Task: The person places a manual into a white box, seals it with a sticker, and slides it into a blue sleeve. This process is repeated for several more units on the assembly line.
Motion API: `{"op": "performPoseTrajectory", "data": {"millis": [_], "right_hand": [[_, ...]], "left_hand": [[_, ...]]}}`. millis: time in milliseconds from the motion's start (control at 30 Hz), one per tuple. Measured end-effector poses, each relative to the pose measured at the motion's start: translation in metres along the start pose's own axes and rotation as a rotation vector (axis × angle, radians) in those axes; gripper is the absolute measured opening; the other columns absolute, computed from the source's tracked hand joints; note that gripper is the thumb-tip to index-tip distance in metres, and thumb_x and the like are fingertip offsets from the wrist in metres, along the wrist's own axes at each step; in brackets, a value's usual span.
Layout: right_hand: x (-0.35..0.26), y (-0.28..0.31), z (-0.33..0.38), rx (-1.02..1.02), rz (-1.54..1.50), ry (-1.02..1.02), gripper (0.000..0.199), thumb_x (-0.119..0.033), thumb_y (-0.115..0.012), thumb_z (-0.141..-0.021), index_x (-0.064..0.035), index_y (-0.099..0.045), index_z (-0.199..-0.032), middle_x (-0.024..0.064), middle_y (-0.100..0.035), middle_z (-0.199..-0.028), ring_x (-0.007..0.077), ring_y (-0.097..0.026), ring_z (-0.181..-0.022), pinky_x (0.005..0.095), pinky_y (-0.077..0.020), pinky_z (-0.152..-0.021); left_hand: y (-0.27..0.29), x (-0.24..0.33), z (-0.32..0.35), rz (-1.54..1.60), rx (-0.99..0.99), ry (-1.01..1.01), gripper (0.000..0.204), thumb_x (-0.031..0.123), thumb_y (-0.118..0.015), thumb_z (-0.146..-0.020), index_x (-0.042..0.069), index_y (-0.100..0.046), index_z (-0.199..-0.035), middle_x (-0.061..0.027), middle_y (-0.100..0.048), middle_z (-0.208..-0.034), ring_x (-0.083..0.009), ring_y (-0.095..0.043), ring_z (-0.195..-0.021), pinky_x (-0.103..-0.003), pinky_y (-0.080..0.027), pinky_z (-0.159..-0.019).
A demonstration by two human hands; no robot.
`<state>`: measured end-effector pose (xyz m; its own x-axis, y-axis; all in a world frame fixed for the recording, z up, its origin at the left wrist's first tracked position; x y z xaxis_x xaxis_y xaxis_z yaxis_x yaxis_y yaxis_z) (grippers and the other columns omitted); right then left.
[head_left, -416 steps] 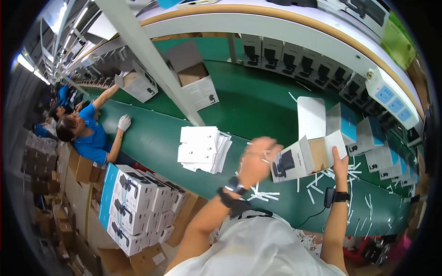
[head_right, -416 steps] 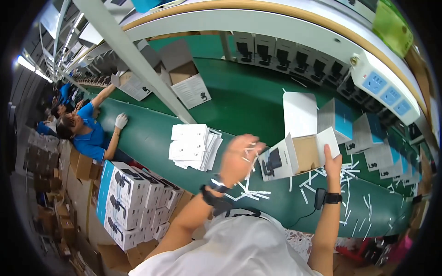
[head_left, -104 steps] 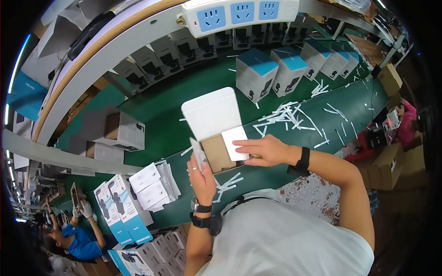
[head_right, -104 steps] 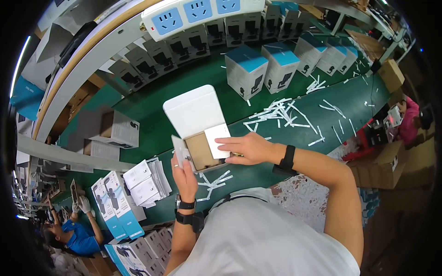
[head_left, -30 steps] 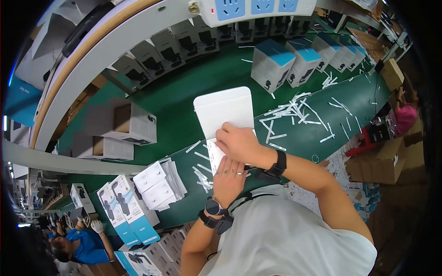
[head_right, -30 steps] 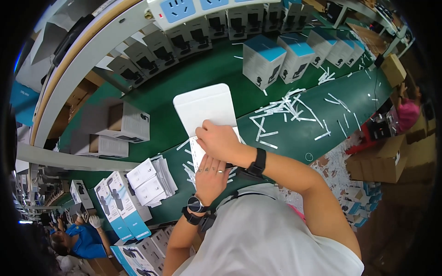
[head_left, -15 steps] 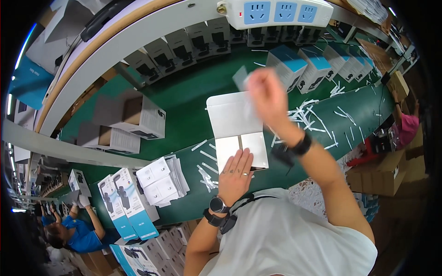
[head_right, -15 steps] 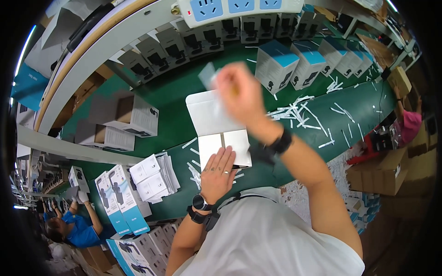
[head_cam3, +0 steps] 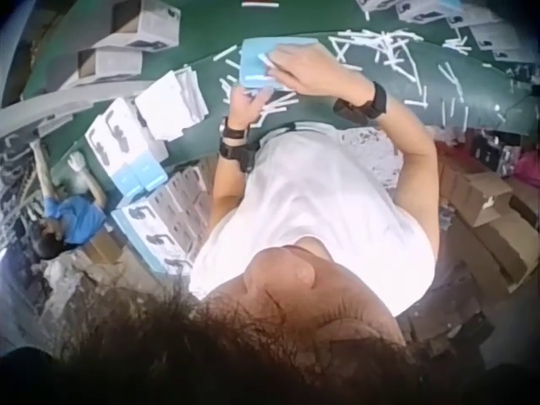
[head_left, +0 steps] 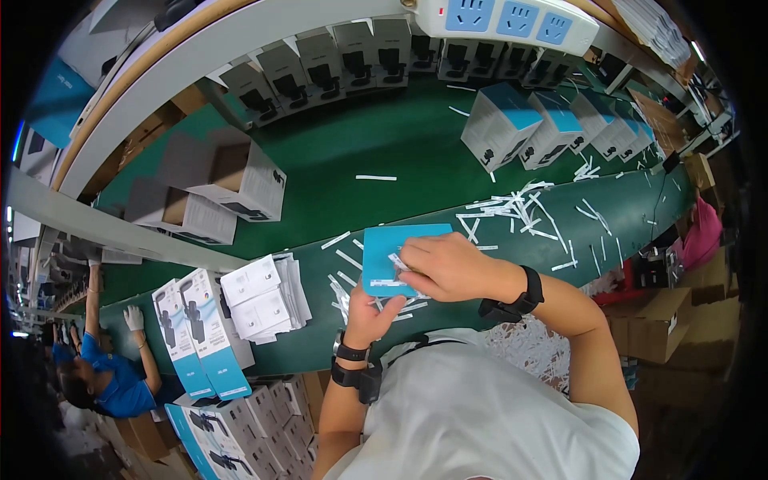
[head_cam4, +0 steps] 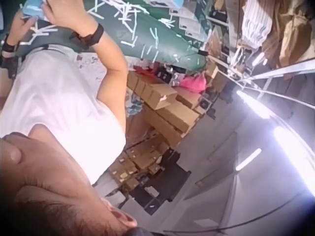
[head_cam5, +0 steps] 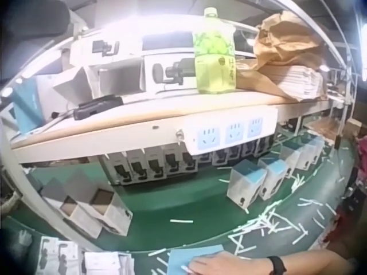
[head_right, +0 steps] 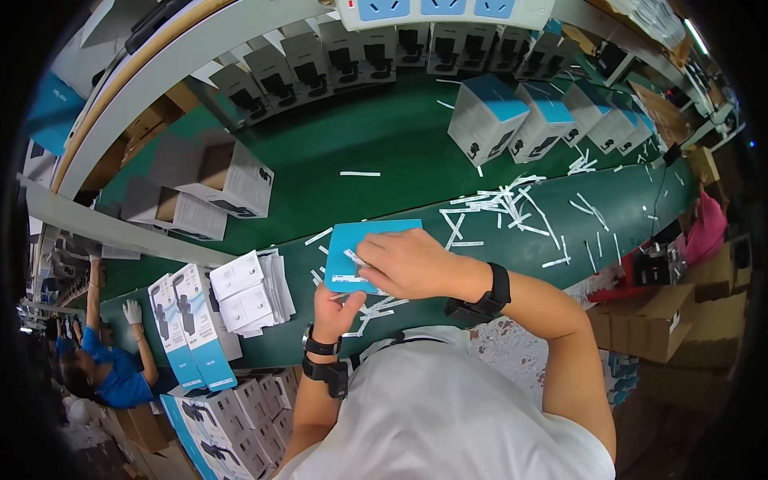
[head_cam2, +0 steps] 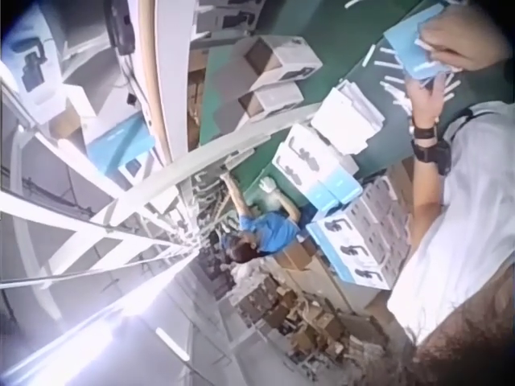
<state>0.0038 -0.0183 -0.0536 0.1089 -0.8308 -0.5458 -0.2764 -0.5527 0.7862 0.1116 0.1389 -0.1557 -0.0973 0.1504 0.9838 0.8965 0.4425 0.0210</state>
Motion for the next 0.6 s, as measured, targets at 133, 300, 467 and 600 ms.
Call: {"op": "performPoseTrajectory", "data": {"millis": [133,300,467,600], "right_hand": [[0.000,0.000,-0.003,0.010,0.011,0.003,0.015,-0.020,-0.064,-0.091,-0.0060,-0.057,-0.094,0.0084,-0.058,-0.084,0.0305,-0.062,-0.073,0.0428,-0.0462,-0.056],[0.004,-0.004,-0.006,0.018,-0.007,-0.048,0.014,-0.019,-0.064,-0.091,-0.0062,-0.059,-0.091,0.0074,-0.056,-0.082,0.0289,-0.059,-0.069,0.0403,-0.0451,-0.054],[0.004,-0.008,-0.005,0.014,-0.010,-0.039,0.016,-0.025,-0.067,-0.089,-0.0100,-0.061,-0.088,0.0045,-0.057,-0.083,0.0273,-0.060,-0.068,0.0388,-0.0445,-0.053],[0.002,-0.018,-0.008,0.027,-0.137,0.105,0.020,-0.027,-0.074,-0.087,-0.0116,-0.062,-0.083,0.0023,-0.059,-0.084,0.0234,-0.061,-0.065,0.0353,-0.0440,-0.052]], "left_hand": [[0.000,0.002,0.000,0.028,-0.017,0.017,0.027,0.008,-0.070,-0.087,0.003,-0.067,-0.113,-0.0104,-0.069,-0.110,-0.0216,-0.066,-0.099,-0.034,-0.051,-0.087],[0.001,0.004,-0.002,0.104,-0.004,0.065,0.026,0.008,-0.069,-0.088,0.003,-0.067,-0.113,-0.0096,-0.069,-0.108,-0.0213,-0.065,-0.099,-0.034,-0.050,-0.089],[0.003,-0.009,0.004,0.123,-0.030,0.114,0.025,0.008,-0.066,-0.090,0.003,-0.066,-0.115,-0.0100,-0.066,-0.117,-0.0215,-0.061,-0.107,-0.035,-0.047,-0.094],[0.010,-0.020,0.004,0.085,-0.091,0.123,0.026,0.009,-0.066,-0.091,0.004,-0.065,-0.117,-0.0096,-0.064,-0.121,-0.0209,-0.060,-0.109,-0.036,-0.047,-0.095]]}}
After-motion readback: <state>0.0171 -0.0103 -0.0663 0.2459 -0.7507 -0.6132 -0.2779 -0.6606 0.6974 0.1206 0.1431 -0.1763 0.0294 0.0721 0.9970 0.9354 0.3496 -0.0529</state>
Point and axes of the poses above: each hand's wrist, its own z-axis away from the middle knuckle, its own y-axis out of the back of the hand, x = y × z, the point moved 3 cm from there along -z, towards the middle knuckle
